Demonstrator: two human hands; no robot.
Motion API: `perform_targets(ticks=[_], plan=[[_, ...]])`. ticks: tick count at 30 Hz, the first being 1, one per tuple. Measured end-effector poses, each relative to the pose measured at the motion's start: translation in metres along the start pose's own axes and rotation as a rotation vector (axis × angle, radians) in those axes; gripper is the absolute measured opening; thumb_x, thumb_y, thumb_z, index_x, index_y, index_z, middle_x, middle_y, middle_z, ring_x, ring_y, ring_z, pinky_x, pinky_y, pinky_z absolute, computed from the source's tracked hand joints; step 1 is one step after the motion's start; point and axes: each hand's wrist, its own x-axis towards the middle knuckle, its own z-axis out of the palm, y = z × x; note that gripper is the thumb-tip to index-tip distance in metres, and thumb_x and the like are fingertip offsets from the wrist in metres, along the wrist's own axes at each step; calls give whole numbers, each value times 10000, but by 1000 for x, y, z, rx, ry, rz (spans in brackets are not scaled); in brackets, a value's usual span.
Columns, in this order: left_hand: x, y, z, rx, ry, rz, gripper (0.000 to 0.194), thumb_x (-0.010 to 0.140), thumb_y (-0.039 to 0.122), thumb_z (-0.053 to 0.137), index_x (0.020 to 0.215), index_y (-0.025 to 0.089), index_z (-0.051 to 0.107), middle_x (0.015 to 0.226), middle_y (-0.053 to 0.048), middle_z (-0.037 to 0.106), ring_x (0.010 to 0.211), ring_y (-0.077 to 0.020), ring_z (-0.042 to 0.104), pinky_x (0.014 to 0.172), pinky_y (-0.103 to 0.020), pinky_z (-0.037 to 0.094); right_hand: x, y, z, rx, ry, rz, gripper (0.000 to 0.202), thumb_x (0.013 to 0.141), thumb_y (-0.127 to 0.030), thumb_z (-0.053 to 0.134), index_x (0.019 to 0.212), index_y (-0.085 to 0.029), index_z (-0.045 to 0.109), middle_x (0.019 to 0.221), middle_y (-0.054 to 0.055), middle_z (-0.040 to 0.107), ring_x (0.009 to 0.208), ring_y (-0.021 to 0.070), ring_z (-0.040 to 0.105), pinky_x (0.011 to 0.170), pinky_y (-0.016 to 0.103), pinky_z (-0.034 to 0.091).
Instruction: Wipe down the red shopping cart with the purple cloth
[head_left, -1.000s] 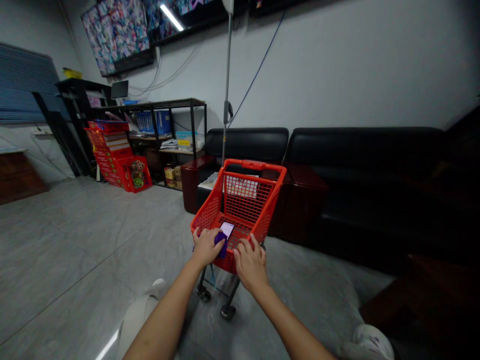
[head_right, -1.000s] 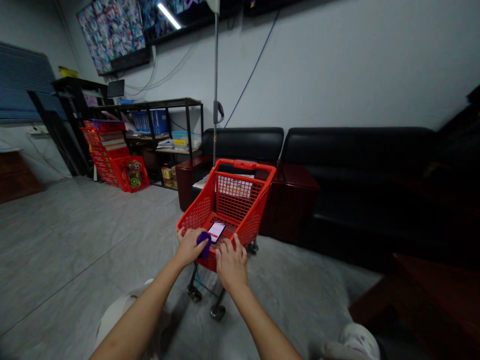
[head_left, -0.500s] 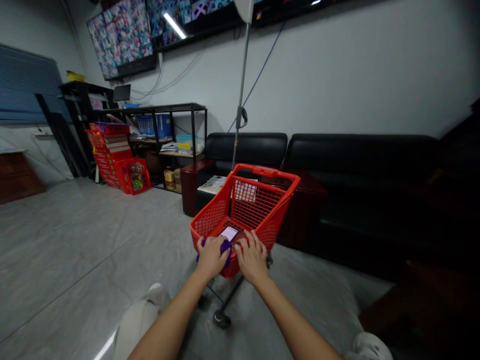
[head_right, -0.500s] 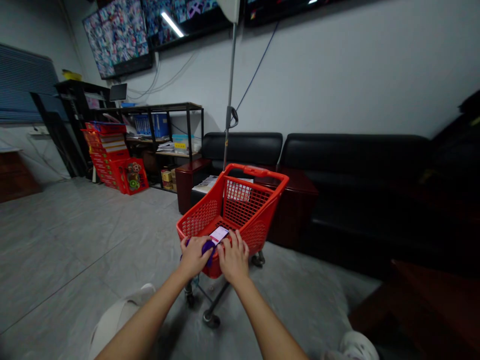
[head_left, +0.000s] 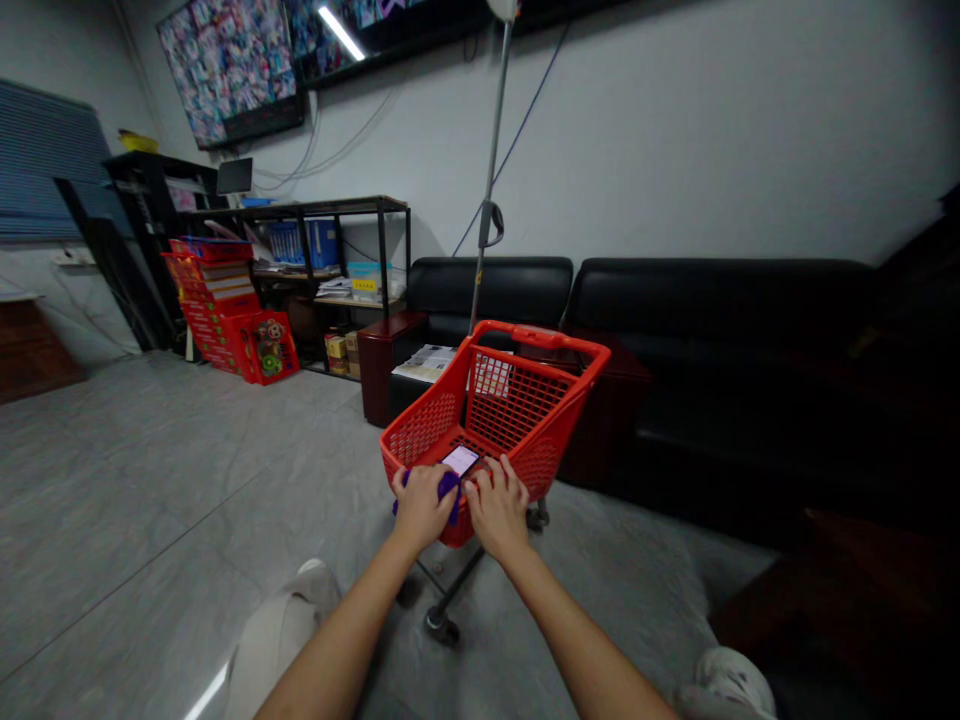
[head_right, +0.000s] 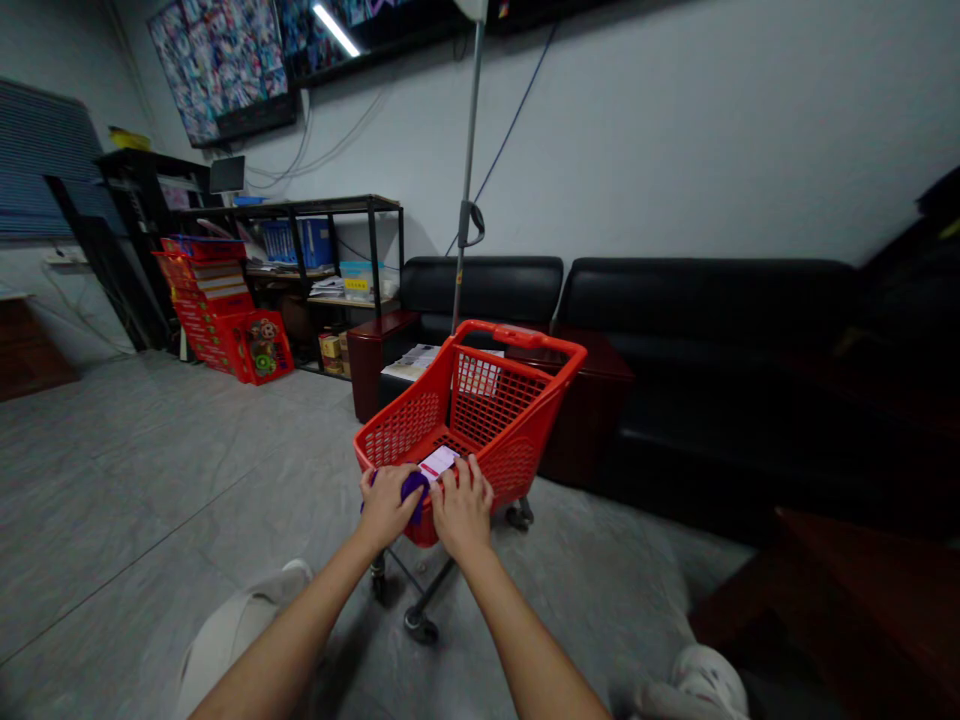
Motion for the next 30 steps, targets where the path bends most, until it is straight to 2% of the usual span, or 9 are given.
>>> perform_targets(ticks=[4,8,12,16,19,22,25,27,30], plan=[[-6,-3,-2,-47,-33,79,280,919,372,519,1181,316,598,1223,-14,664,1175,-232,532,1142,-505,147,1,7,-10,1,0,-32,370,985,-425,350,1089,-249,658,1383,91,541,1381,278,318,1045,472,316],[-2,-17,-9,-59,-73,121,299,920,383,510,1196,307,596,1201,-15,670,1157,-221,542,1154,-491,136,20,25,-17,4,-71,-100,393,992,-457,337,1153,-267,641,1329,80,579,1281,240,425,1032,440,314],[5,-34,-15,-48,-107,155,315,925,391,492,1212,308,593,1217,-11,664,1162,-213,543,1157,-478,143,39,41,-15,14,-112,-133,415,999,-452,323,1234,-258,605,1391,79,535,1355,222,359,1077,442,255],[14,-45,-18,-38,-114,109,312,924,382,492,1207,306,599,1242,-14,656,1196,-224,533,1156,-475,142,42,34,-12,-8,-132,-155,399,995,-441,342,1257,-266,586,1339,90,563,1318,233,385,1034,438,286],[15,-34,-14,-18,-16,-17,273,915,327,499,1161,303,615,1227,-17,665,1196,-232,538,1134,-478,173,40,19,-11,-50,-120,-120,379,982,-410,379,1260,-261,587,1308,112,571,1286,263,400,1005,435,301],[8,-7,-4,17,116,-168,261,896,280,516,1137,290,616,1192,-25,677,1163,-229,558,1099,-464,221,36,5,-11,-84,-135,-69,398,971,-385,392,1304,-251,565,1312,135,559,1280,282,396,992,433,303],[0,17,3,30,231,-253,280,903,257,502,1168,264,593,1165,-52,684,1136,-222,570,1075,-445,248,33,-2,-13,-99,-136,-42,413,976,-399,376,1324,-252,543,1309,138,554,1275,282,395,984,427,306],[-2,22,3,39,249,-257,275,917,263,487,1173,262,586,1151,-61,687,1126,-227,576,1080,-464,233,32,-1,-15,-101,-130,-57,404,982,-427,363,1292,-260,562,1287,129,568,1258,280,406,982,427,304],[0,10,-4,60,196,-181,249,928,295,485,1153,286,591,1126,-41,695,1106,-235,591,1095,-514,191,37,9,-19,-89,-144,-156,386,992,-443,343,1212,-271,610,1208,102,614,1181,251,464,1004,417,289]])
